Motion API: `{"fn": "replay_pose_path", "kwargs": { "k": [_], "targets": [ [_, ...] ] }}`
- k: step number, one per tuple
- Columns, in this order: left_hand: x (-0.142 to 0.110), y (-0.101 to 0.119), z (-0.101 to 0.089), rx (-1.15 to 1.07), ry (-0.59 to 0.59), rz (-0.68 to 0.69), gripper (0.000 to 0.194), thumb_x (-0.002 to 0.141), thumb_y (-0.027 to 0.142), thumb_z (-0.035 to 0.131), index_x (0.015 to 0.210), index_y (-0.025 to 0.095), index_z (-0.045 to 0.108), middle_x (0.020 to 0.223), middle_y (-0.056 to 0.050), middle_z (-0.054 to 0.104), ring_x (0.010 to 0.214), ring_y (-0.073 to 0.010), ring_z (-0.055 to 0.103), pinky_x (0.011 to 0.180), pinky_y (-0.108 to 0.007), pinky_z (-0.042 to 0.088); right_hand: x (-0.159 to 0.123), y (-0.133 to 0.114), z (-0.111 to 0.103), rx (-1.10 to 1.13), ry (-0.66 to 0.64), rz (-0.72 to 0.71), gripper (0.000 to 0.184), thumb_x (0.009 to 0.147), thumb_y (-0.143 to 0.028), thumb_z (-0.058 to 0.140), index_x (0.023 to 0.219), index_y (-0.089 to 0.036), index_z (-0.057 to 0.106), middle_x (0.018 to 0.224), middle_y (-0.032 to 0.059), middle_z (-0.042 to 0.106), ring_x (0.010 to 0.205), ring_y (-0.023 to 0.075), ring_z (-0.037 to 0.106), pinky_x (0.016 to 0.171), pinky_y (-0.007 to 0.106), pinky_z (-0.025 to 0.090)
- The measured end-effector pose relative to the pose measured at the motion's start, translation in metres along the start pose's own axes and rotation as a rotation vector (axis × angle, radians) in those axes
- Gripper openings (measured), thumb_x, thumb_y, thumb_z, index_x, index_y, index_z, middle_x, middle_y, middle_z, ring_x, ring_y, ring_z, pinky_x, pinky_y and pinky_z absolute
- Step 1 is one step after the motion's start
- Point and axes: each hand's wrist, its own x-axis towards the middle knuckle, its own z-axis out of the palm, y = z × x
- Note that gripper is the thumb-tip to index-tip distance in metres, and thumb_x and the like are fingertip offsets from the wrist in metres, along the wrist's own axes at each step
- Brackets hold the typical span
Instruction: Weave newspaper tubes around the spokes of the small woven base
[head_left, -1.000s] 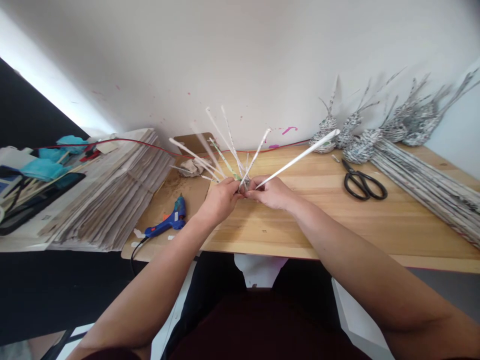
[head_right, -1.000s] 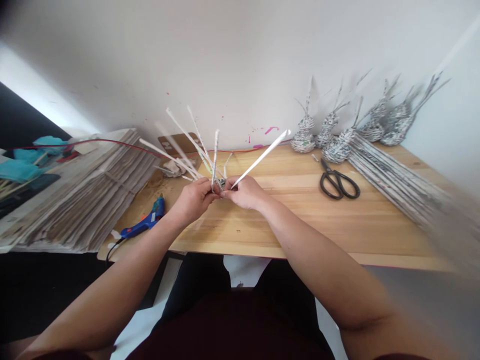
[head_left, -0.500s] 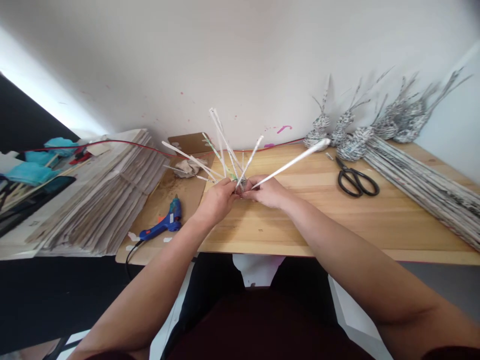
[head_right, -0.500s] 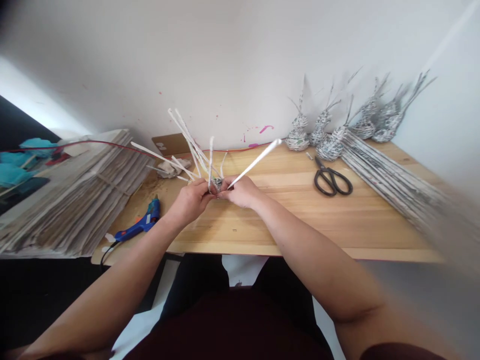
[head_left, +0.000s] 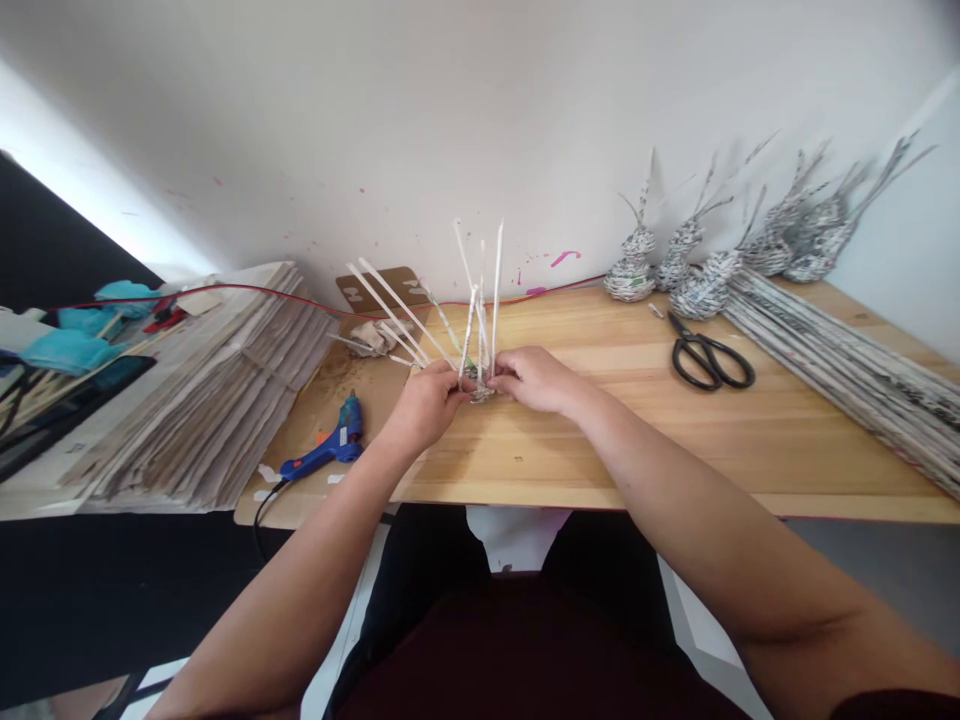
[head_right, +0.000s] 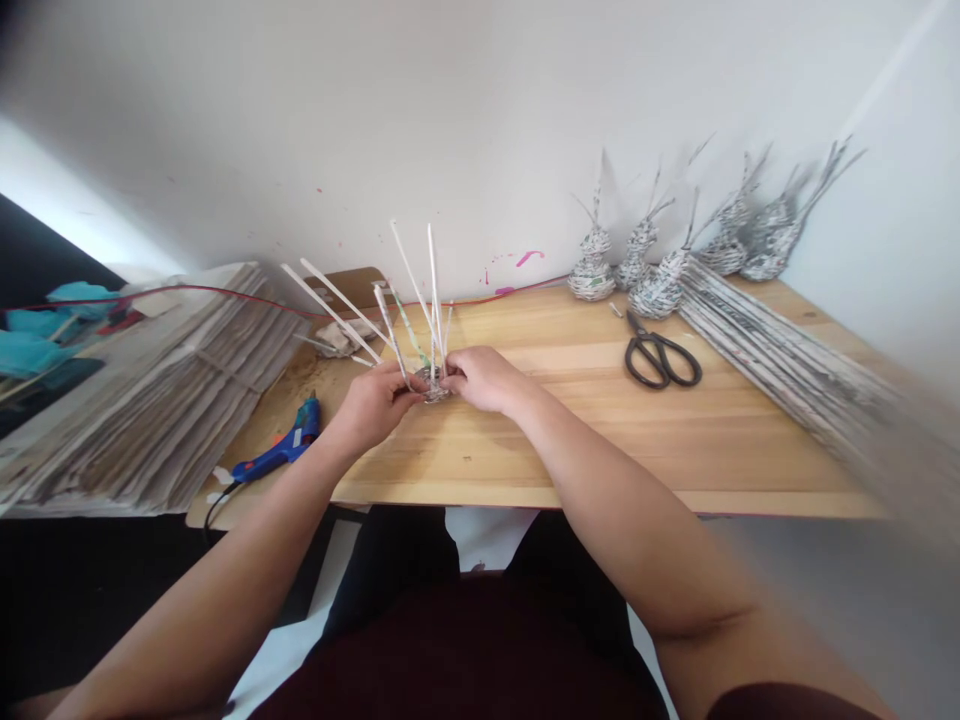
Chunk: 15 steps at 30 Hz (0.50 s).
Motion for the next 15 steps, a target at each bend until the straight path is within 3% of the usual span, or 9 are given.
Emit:
{"fn": "replay_pose_path", "kwargs": {
  "k": [4,9,12,15],
  "targets": [
    [0.002,0.002,0.003,-0.020,0.030,-0.019,0.010,0.082,0.013,0.067,0.084,0.019,0.075,0.089,-0.004,0.070,0.083,-0.0188,0.067,0.078,-0.030,0.051,0.001,0.001,0.005,0.139,0.093,0.055,0.009,0.088,-0.022,0.066,0.082,-0.018,0.061,0.063,-0.0019,0.064,0.054,0.0116,0.057,0.060,0.025,0.039],
    [0.009,0.005,0.004,-0.034,0.065,-0.050,0.008,0.081,0.014,0.068,0.082,0.019,0.073,0.086,-0.004,0.069,0.083,-0.0187,0.066,0.080,-0.030,0.051,0.000,0.000,0.005,0.227,0.384,0.045,0.019,0.084,-0.033,0.072,0.081,-0.019,0.060,0.064,-0.0011,0.063,0.056,0.0118,0.055,0.058,0.025,0.039],
    [0.014,0.007,-0.001,-0.076,0.055,-0.081,0.007,0.080,0.013,0.068,0.081,0.018,0.073,0.083,-0.003,0.069,0.079,-0.0176,0.065,0.078,-0.030,0.051,0.000,-0.002,0.003,0.235,0.406,-0.015,0.022,0.085,-0.037,0.070,0.077,-0.018,0.063,0.062,-0.0007,0.061,0.055,0.0117,0.053,0.056,0.025,0.038],
    [0.017,0.008,-0.007,-0.120,0.056,-0.115,0.006,0.079,0.014,0.069,0.080,0.019,0.072,0.078,-0.001,0.068,0.074,-0.0161,0.064,0.075,-0.029,0.052,0.000,-0.003,0.001,0.237,0.444,0.067,0.024,0.084,-0.036,0.070,0.074,-0.018,0.060,0.062,0.0001,0.061,0.054,0.0120,0.054,0.054,0.025,0.039]
  ]
}}
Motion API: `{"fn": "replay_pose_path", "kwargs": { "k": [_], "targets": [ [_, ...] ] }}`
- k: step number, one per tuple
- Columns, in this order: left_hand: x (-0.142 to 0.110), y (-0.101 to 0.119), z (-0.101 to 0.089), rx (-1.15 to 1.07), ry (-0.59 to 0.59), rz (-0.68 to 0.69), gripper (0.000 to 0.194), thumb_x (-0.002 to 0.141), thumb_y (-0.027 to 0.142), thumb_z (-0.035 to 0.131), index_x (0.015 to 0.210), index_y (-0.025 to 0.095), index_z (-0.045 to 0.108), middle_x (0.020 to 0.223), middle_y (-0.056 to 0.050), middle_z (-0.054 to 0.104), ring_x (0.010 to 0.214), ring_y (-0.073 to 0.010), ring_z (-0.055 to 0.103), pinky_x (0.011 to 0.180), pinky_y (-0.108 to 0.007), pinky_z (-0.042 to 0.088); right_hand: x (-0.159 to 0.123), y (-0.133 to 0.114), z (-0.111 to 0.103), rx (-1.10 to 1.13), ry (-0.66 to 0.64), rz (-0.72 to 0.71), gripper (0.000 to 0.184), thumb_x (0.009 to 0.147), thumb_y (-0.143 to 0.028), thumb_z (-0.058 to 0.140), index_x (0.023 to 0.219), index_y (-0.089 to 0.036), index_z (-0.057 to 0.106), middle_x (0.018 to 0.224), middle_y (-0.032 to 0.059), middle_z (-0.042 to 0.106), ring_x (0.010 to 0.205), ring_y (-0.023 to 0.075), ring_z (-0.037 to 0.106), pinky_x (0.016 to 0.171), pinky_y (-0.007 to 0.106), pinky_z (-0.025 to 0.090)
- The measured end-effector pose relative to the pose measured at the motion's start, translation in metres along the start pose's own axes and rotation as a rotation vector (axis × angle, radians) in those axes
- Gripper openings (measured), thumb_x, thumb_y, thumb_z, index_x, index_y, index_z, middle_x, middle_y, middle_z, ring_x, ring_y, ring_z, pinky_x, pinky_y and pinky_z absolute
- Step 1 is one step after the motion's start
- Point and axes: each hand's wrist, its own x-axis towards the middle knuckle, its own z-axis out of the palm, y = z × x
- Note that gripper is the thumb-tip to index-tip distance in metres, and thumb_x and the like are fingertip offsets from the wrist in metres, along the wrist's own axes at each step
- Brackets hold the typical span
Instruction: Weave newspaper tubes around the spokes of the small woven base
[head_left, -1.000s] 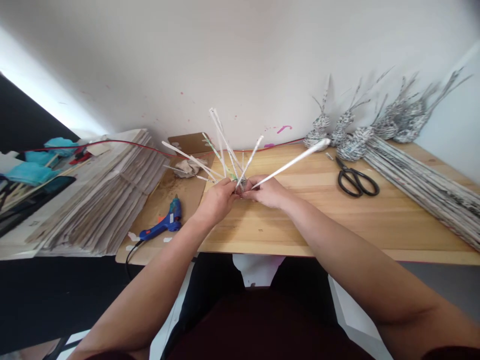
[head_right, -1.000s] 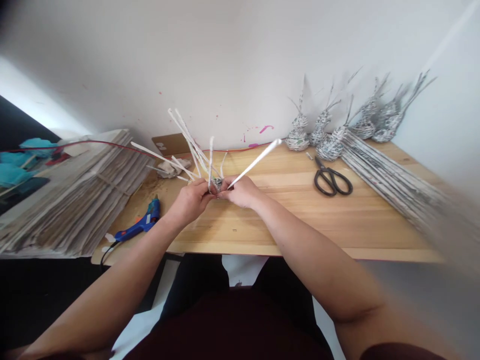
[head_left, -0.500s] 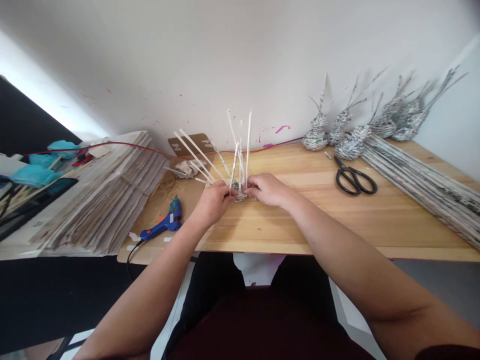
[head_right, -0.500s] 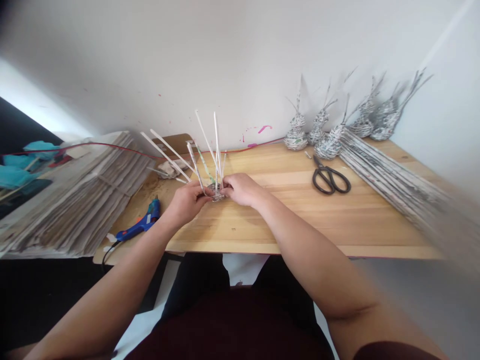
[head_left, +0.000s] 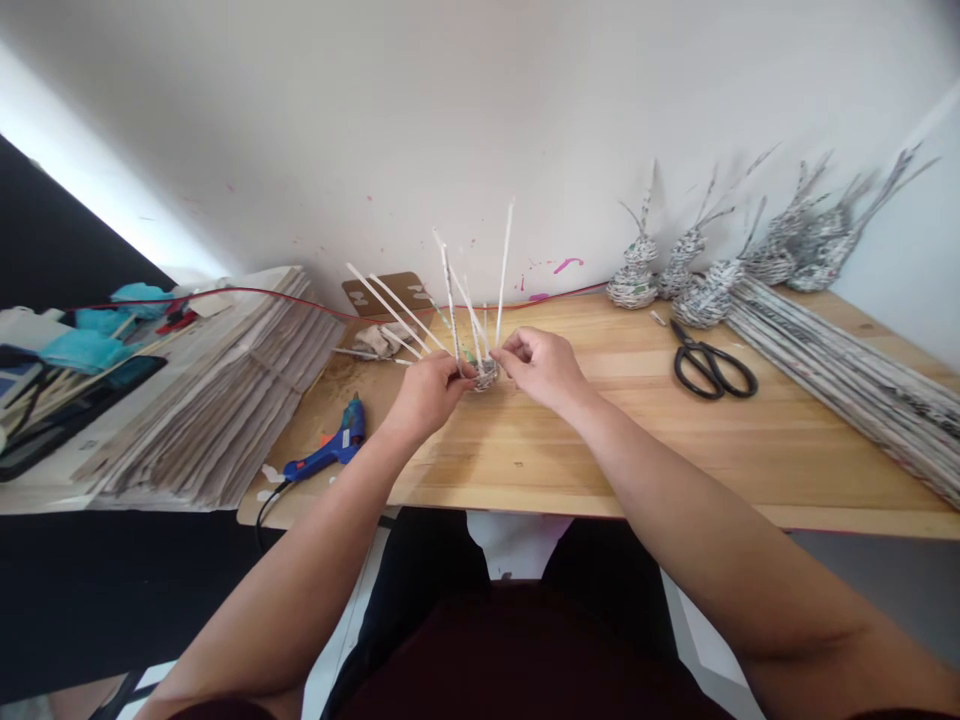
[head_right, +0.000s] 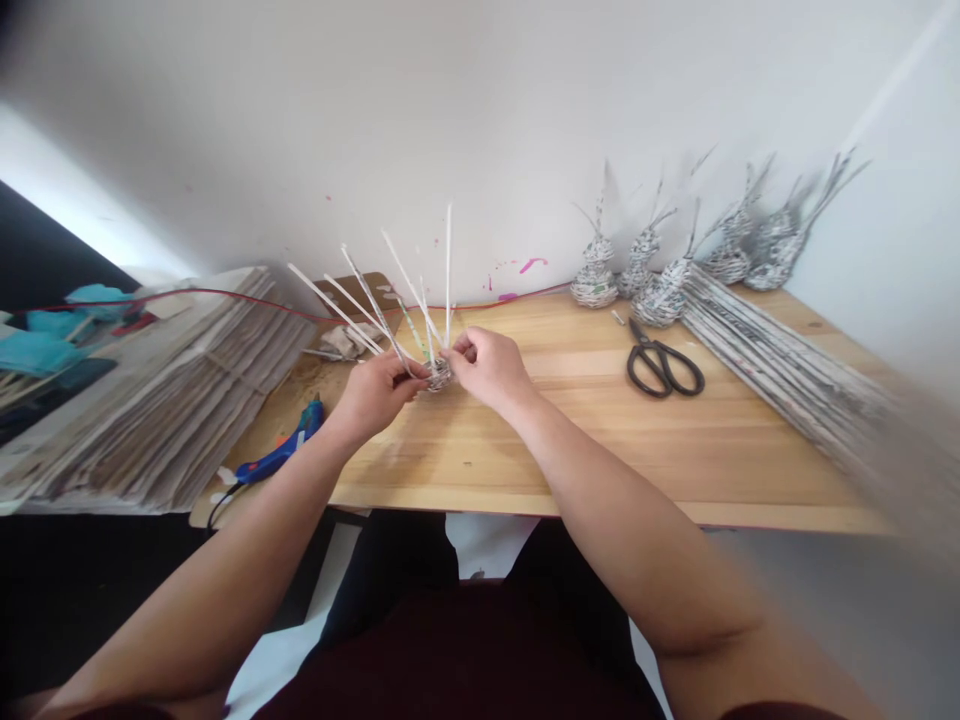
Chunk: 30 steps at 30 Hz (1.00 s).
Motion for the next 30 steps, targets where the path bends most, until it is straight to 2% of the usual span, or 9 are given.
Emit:
{"fn": "replay_pose_path", "kwargs": {
  "k": [3,5,8,13,19,25,30],
  "targets": [
    [0.001,0.000,-0.003,-0.055,-0.009,-0.047,0.005,0.078,0.014,0.070,0.081,0.018,0.072,0.076,-0.001,0.068,0.069,-0.0147,0.063,0.070,-0.028,0.051,0.002,0.001,-0.002,0.094,-0.001,0.135,0.025,0.085,-0.040,0.071,0.082,-0.019,0.058,0.062,-0.0004,0.062,0.050,0.0124,0.057,0.051,0.025,0.042],
    [0.002,0.000,-0.003,-0.099,-0.023,-0.084,0.006,0.078,0.014,0.069,0.082,0.017,0.072,0.072,-0.001,0.068,0.064,-0.0139,0.063,0.065,-0.027,0.050,0.003,0.002,-0.002,0.168,-0.127,0.187,0.028,0.082,-0.040,0.076,0.088,-0.019,0.059,0.061,-0.0014,0.063,0.047,0.0123,0.057,0.047,0.024,0.042],
    [0.003,0.001,-0.004,-0.151,-0.071,-0.125,0.007,0.077,0.017,0.069,0.083,0.017,0.072,0.065,0.001,0.066,0.060,-0.0135,0.062,0.060,-0.025,0.049,0.002,0.003,0.000,0.235,-0.334,0.220,0.028,0.079,-0.037,0.080,0.084,-0.017,0.062,0.058,-0.0016,0.061,0.046,0.0111,0.057,0.044,0.023,0.044],
    [0.009,0.003,-0.007,-0.247,-0.225,-0.175,0.008,0.078,0.017,0.065,0.084,0.016,0.071,0.068,-0.001,0.069,0.061,-0.0141,0.067,0.062,-0.025,0.055,-0.001,0.003,0.000,0.244,-0.521,0.338,0.023,0.080,-0.032,0.080,0.084,-0.017,0.063,0.056,-0.0016,0.062,0.045,0.0104,0.058,0.039,0.019,0.040],
    [0.016,0.011,-0.016,-0.388,-0.271,-0.205,0.011,0.083,0.013,0.060,0.091,0.014,0.068,0.073,-0.002,0.069,0.065,-0.0134,0.069,0.064,-0.026,0.060,0.000,0.000,-0.006,0.322,-0.522,0.346,0.023,0.079,-0.029,0.080,0.079,-0.016,0.061,0.056,-0.0008,0.064,0.048,0.0102,0.060,0.040,0.018,0.039],
    [0.018,0.021,-0.024,-0.413,-0.271,-0.234,0.010,0.087,0.009,0.056,0.085,0.012,0.065,0.069,-0.001,0.066,0.061,-0.0101,0.066,0.060,-0.022,0.059,0.002,0.004,-0.008,0.349,-0.538,0.332,0.029,0.071,-0.025,0.085,0.086,-0.015,0.063,0.058,0.0002,0.066,0.051,0.0117,0.062,0.041,0.017,0.040],
    [0.017,0.019,-0.022,-0.427,-0.253,-0.240,0.008,0.087,0.010,0.059,0.081,0.013,0.063,0.067,-0.001,0.065,0.060,-0.0101,0.066,0.058,-0.022,0.059,0.002,0.007,-0.007,0.304,-0.561,0.321,0.033,0.066,-0.028,0.088,0.086,-0.017,0.064,0.058,0.0002,0.068,0.051,0.0125,0.064,0.043,0.017,0.043]
  ]
}}
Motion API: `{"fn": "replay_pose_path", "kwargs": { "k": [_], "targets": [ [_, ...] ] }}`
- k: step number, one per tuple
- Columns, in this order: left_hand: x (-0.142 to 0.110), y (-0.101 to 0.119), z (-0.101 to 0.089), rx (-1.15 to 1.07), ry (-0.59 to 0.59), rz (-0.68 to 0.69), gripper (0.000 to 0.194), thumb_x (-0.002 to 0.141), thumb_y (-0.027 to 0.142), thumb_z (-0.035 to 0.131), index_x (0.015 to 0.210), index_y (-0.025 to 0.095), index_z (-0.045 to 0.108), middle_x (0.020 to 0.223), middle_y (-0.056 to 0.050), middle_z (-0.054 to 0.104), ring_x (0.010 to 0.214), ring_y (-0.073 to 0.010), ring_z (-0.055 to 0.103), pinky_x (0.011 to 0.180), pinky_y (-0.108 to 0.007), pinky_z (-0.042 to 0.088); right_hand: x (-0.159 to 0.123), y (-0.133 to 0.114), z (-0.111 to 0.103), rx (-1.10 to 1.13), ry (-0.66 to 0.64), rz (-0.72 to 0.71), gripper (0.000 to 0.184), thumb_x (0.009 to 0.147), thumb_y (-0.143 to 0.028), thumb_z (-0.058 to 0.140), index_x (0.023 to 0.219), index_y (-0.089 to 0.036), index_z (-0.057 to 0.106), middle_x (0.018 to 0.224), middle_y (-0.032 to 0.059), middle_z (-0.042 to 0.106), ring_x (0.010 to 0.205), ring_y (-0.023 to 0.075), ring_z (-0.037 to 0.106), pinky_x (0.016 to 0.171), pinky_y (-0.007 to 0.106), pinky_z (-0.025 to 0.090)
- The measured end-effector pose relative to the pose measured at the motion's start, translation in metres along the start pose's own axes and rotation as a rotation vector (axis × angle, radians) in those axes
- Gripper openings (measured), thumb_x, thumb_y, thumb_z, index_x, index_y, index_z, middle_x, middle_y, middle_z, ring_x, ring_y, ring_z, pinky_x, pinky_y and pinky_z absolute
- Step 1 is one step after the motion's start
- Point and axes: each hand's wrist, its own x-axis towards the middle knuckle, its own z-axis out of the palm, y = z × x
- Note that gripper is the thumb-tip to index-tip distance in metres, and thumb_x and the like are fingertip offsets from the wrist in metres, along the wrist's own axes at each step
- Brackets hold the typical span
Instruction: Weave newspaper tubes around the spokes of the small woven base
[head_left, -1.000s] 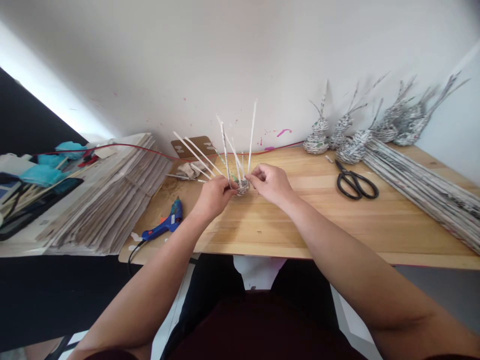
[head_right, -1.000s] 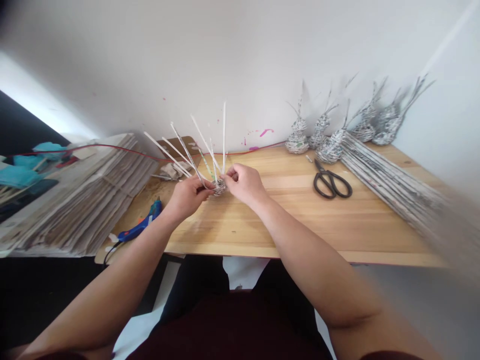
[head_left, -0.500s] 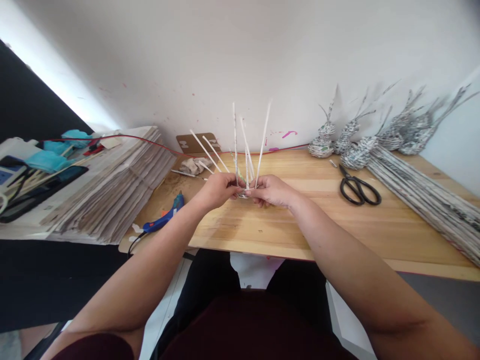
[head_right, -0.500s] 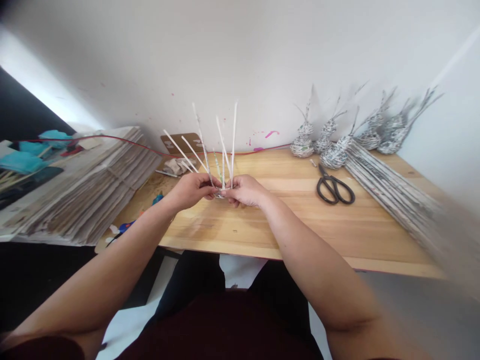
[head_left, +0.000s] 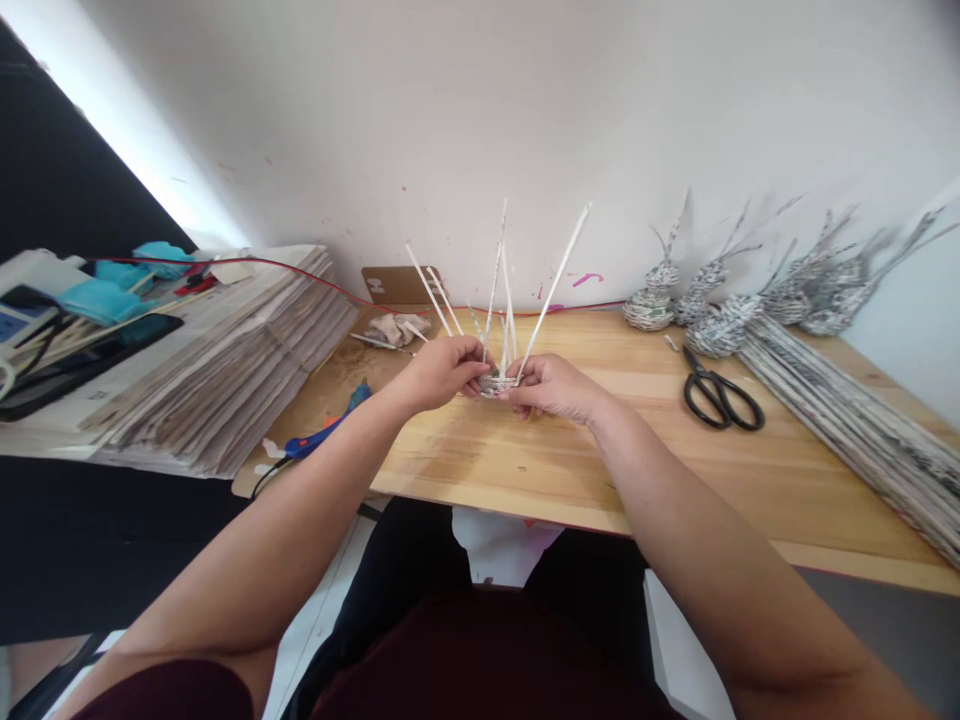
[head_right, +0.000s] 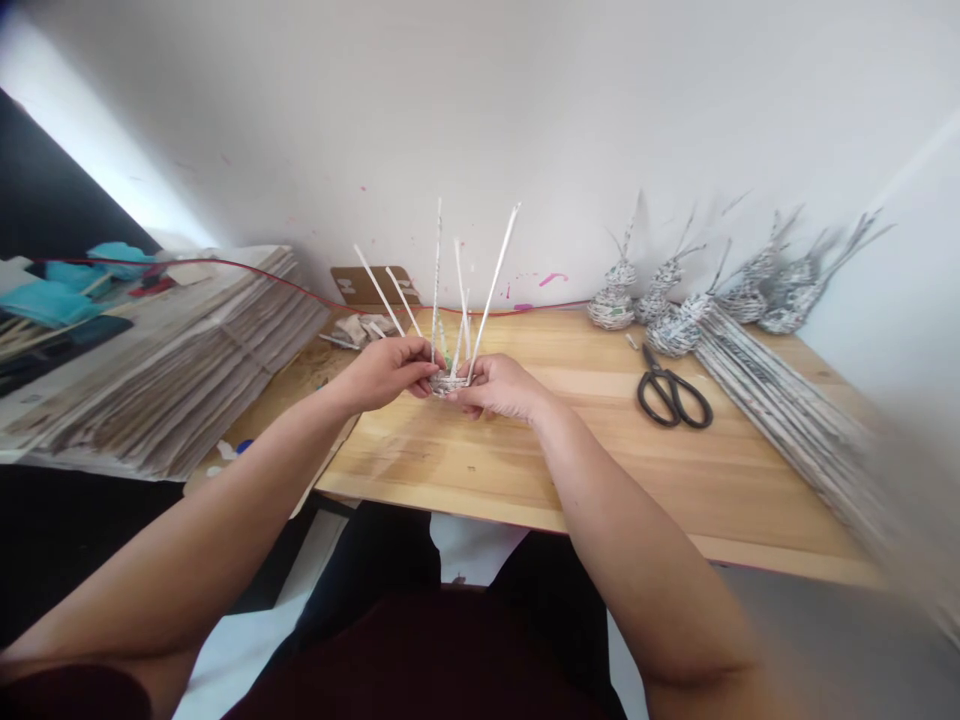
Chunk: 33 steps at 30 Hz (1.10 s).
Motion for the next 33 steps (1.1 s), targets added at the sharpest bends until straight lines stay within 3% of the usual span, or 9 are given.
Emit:
{"fn": "replay_pose_path", "kwargs": {
  "k": [10,16,20,24,26,30,33],
  "targets": [
    [0.001,-0.007,-0.001,-0.039,-0.022,0.051,0.006,0.087,0.017,0.063,0.085,0.013,0.066,0.073,-0.003,0.068,0.062,-0.0108,0.066,0.061,-0.024,0.060,-0.001,-0.004,0.001,-0.002,-0.014,-0.023,0.028,0.068,-0.032,0.086,0.073,-0.015,0.064,0.057,0.0014,0.066,0.052,0.0120,0.062,0.043,0.019,0.040],
    [-0.003,-0.005,-0.003,-0.087,0.011,0.042,0.005,0.087,0.013,0.061,0.086,0.012,0.065,0.068,-0.001,0.067,0.059,-0.0091,0.065,0.059,-0.021,0.058,-0.002,-0.002,-0.003,-0.006,-0.108,-0.117,0.038,0.079,-0.051,0.075,0.076,-0.014,0.068,0.068,0.0045,0.069,0.060,0.0119,0.064,0.048,0.019,0.043],
    [-0.002,-0.003,-0.002,-0.097,0.043,0.046,0.006,0.088,0.011,0.060,0.086,0.012,0.066,0.065,0.000,0.064,0.056,-0.0086,0.064,0.057,-0.020,0.058,-0.002,-0.002,-0.003,0.033,-0.061,-0.106,0.038,0.077,-0.050,0.076,0.075,-0.014,0.068,0.066,0.0038,0.068,0.058,0.0117,0.062,0.047,0.020,0.040],
    [-0.002,0.001,-0.001,-0.097,0.079,0.078,0.017,0.092,0.013,0.055,0.101,0.011,0.069,0.063,0.000,0.064,0.056,-0.0091,0.064,0.056,-0.020,0.058,-0.001,-0.002,-0.006,0.095,-0.035,-0.108,0.036,0.075,-0.048,0.078,0.075,-0.014,0.069,0.064,0.0026,0.068,0.056,0.0107,0.061,0.047,0.020,0.039],
    [-0.004,0.003,-0.001,-0.118,0.109,0.104,0.023,0.093,0.014,0.053,0.110,0.011,0.068,0.067,-0.001,0.066,0.056,-0.0095,0.066,0.056,-0.020,0.059,0.000,-0.001,-0.007,0.120,-0.020,-0.116,0.037,0.074,-0.049,0.079,0.074,-0.014,0.069,0.063,0.0027,0.068,0.054,0.0109,0.061,0.046,0.020,0.038],
    [-0.014,0.008,-0.003,-0.208,0.242,0.207,0.030,0.092,0.016,0.053,0.119,0.012,0.066,0.095,-0.007,0.072,0.056,-0.0075,0.066,0.054,-0.020,0.058,0.000,-0.004,-0.008,0.169,0.022,-0.120,0.039,0.070,-0.051,0.082,0.072,-0.014,0.070,0.060,0.0029,0.067,0.052,0.0114,0.061,0.045,0.021,0.036],
    [-0.025,0.009,-0.005,-0.264,0.377,0.266,0.029,0.091,0.023,0.058,0.117,0.013,0.067,0.095,-0.007,0.071,0.058,-0.0077,0.065,0.051,-0.018,0.055,-0.001,-0.007,-0.009,0.227,0.039,-0.112,0.039,0.067,-0.051,0.084,0.069,-0.015,0.069,0.059,0.0019,0.066,0.050,0.0104,0.059,0.044,0.021,0.034]
  ]
}}
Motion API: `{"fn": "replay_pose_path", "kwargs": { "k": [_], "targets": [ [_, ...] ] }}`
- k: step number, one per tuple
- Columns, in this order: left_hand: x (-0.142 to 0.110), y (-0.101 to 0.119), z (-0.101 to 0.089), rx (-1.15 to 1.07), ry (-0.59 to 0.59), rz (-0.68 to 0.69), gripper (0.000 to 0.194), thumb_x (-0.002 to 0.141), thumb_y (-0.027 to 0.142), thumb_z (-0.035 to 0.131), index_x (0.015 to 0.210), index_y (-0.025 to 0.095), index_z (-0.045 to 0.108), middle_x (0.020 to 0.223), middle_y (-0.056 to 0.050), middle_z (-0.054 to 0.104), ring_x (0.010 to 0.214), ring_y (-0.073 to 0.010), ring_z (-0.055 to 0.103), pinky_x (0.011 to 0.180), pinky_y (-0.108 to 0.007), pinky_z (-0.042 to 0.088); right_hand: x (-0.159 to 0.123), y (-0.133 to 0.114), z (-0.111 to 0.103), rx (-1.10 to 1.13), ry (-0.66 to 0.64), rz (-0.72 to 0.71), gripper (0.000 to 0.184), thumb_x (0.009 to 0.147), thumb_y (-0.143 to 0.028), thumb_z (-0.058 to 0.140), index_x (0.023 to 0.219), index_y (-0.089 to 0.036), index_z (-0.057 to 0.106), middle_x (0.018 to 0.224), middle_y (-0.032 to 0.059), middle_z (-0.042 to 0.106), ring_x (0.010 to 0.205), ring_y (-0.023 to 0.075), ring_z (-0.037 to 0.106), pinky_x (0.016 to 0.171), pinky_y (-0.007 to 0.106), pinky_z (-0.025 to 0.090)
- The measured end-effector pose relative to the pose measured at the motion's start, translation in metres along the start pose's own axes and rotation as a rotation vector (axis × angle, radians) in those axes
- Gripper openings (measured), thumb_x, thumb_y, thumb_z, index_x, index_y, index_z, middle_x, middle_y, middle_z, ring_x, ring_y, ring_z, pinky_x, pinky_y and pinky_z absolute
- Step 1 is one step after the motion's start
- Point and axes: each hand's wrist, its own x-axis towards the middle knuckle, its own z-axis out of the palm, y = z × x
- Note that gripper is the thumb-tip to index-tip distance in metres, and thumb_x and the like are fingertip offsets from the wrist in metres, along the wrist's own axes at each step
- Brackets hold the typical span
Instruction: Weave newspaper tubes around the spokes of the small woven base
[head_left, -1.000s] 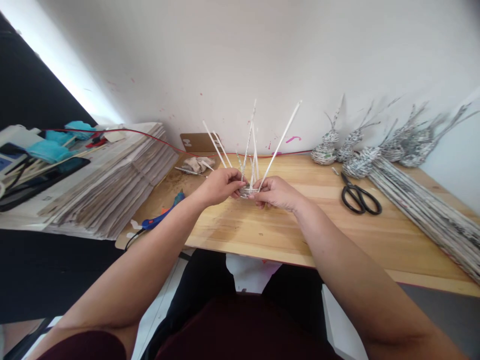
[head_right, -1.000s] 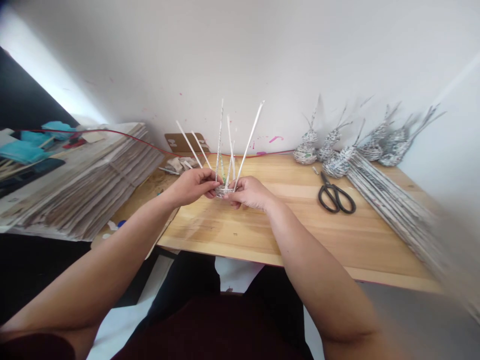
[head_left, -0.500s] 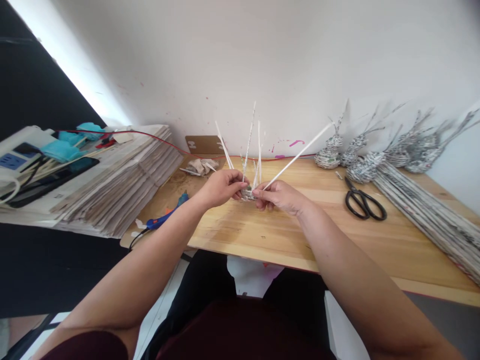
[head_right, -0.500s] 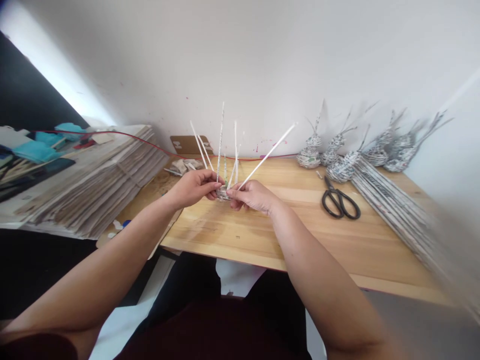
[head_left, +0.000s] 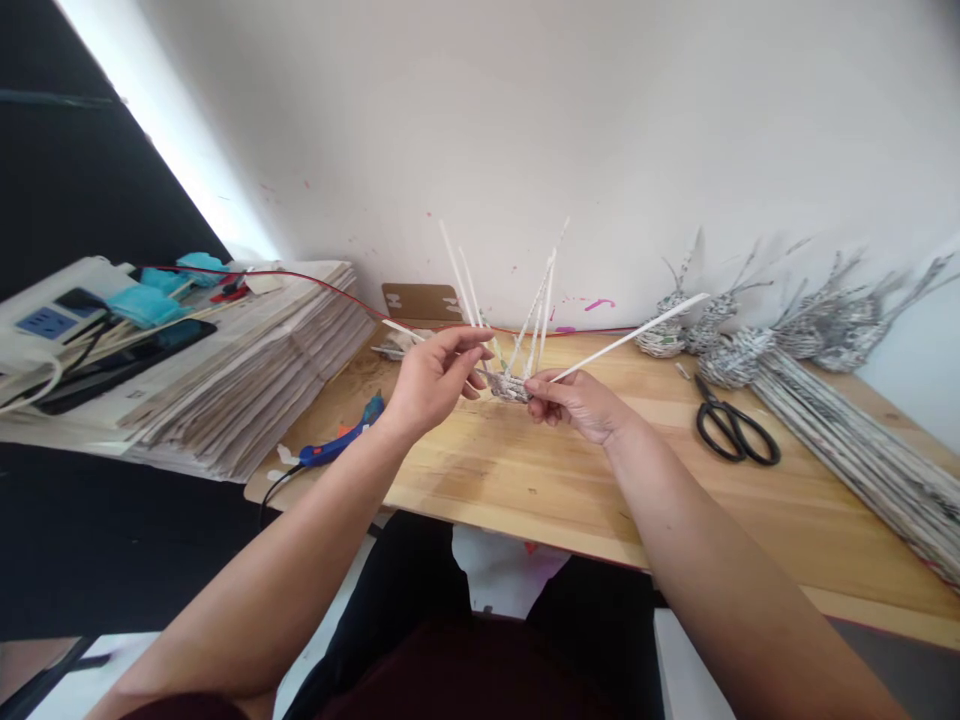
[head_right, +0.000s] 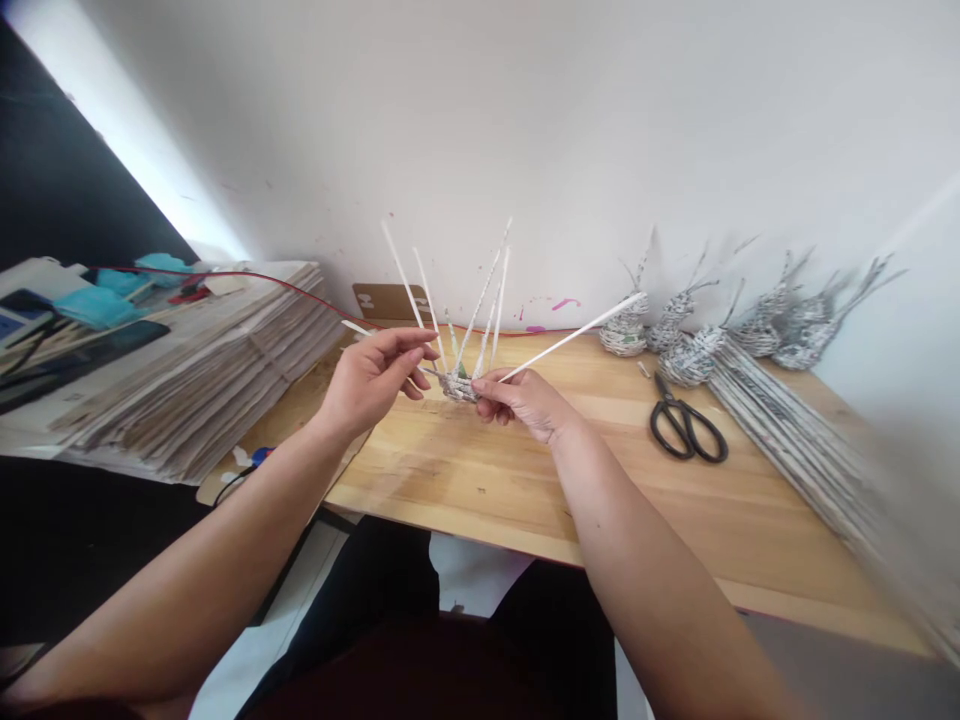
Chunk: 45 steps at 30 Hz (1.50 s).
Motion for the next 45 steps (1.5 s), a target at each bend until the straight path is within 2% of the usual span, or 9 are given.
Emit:
{"fn": "replay_pose_path", "kwargs": {
  "k": [4,10,13,18,25,33,36,39,45],
  "targets": [
    [-0.013,-0.007,-0.008,-0.060,0.096,-0.047,0.028,0.089,0.035,0.065,0.106,0.014,0.070,0.081,-0.004,0.069,0.058,-0.0085,0.063,0.049,-0.017,0.052,-0.001,-0.002,-0.002,0.100,0.002,0.018,0.040,0.064,-0.049,0.086,0.067,-0.015,0.068,0.057,0.0012,0.065,0.048,0.0092,0.056,0.044,0.021,0.034],
    [-0.024,-0.027,-0.012,-0.150,0.066,-0.238,0.042,0.084,0.055,0.068,0.085,0.013,0.071,0.070,-0.004,0.068,0.057,-0.0102,0.062,0.050,-0.019,0.050,-0.001,-0.003,-0.002,0.230,-0.009,0.024,0.040,0.061,-0.048,0.088,0.066,-0.015,0.066,0.054,0.0004,0.063,0.048,0.0091,0.055,0.044,0.020,0.033],
    [-0.027,-0.029,-0.012,-0.145,0.057,-0.264,0.046,0.084,0.058,0.066,0.074,0.013,0.067,0.065,-0.004,0.065,0.057,-0.0110,0.062,0.051,-0.020,0.050,-0.001,-0.004,-0.001,0.278,0.003,0.030,0.040,0.059,-0.046,0.090,0.066,-0.015,0.067,0.053,0.0002,0.063,0.048,0.0093,0.054,0.044,0.020,0.033],
    [-0.034,-0.026,-0.020,-0.060,0.079,-0.211,0.035,0.080,0.045,0.074,0.100,0.016,0.069,0.082,-0.004,0.072,0.070,-0.0125,0.066,0.060,-0.021,0.053,-0.001,-0.003,-0.001,0.292,0.001,0.018,0.038,0.060,-0.045,0.089,0.066,-0.015,0.067,0.053,-0.0003,0.062,0.049,0.0097,0.054,0.044,0.020,0.033],
    [-0.054,-0.028,-0.057,0.180,0.142,-0.210,0.027,0.085,0.043,0.068,0.089,0.016,0.066,0.074,-0.003,0.069,0.070,-0.0133,0.063,0.065,-0.023,0.052,-0.001,-0.001,0.001,0.258,-0.031,0.004,0.038,0.064,-0.046,0.087,0.069,-0.015,0.068,0.057,0.0004,0.064,0.050,0.0093,0.055,0.045,0.020,0.034],
    [-0.083,-0.038,-0.110,0.386,0.211,-0.299,0.034,0.082,0.052,0.065,0.088,0.018,0.065,0.078,-0.003,0.070,0.074,-0.0170,0.064,0.068,-0.026,0.052,-0.001,0.000,0.003,0.239,-0.061,0.004,0.039,0.063,-0.047,0.087,0.072,-0.014,0.070,0.060,0.0016,0.065,0.054,0.0102,0.057,0.046,0.020,0.036],
    [-0.089,-0.040,-0.121,0.435,0.212,-0.312,0.036,0.083,0.055,0.063,0.087,0.019,0.065,0.080,-0.003,0.070,0.077,-0.0182,0.065,0.070,-0.026,0.051,-0.001,0.001,0.002,0.236,-0.064,0.006,0.038,0.063,-0.047,0.087,0.071,-0.014,0.069,0.060,0.0013,0.066,0.053,0.0097,0.057,0.046,0.020,0.036],
    [-0.091,-0.036,-0.112,0.396,0.184,-0.318,0.036,0.085,0.054,0.061,0.085,0.019,0.065,0.080,-0.004,0.070,0.075,-0.0182,0.064,0.067,-0.026,0.050,0.000,0.003,0.001,0.239,-0.049,0.022,0.037,0.064,-0.046,0.087,0.070,-0.015,0.067,0.058,0.0013,0.066,0.052,0.0102,0.057,0.047,0.021,0.036],
    [-0.088,-0.024,-0.072,0.373,0.017,-0.247,0.034,0.092,0.050,0.055,0.078,0.020,0.062,0.077,-0.003,0.067,0.066,-0.0154,0.054,0.065,-0.026,0.044,0.000,0.001,0.001,0.304,0.012,0.022,0.033,0.063,-0.041,0.085,0.068,-0.016,0.065,0.055,0.0010,0.064,0.051,0.0112,0.056,0.047,0.022,0.036]
  ]
}}
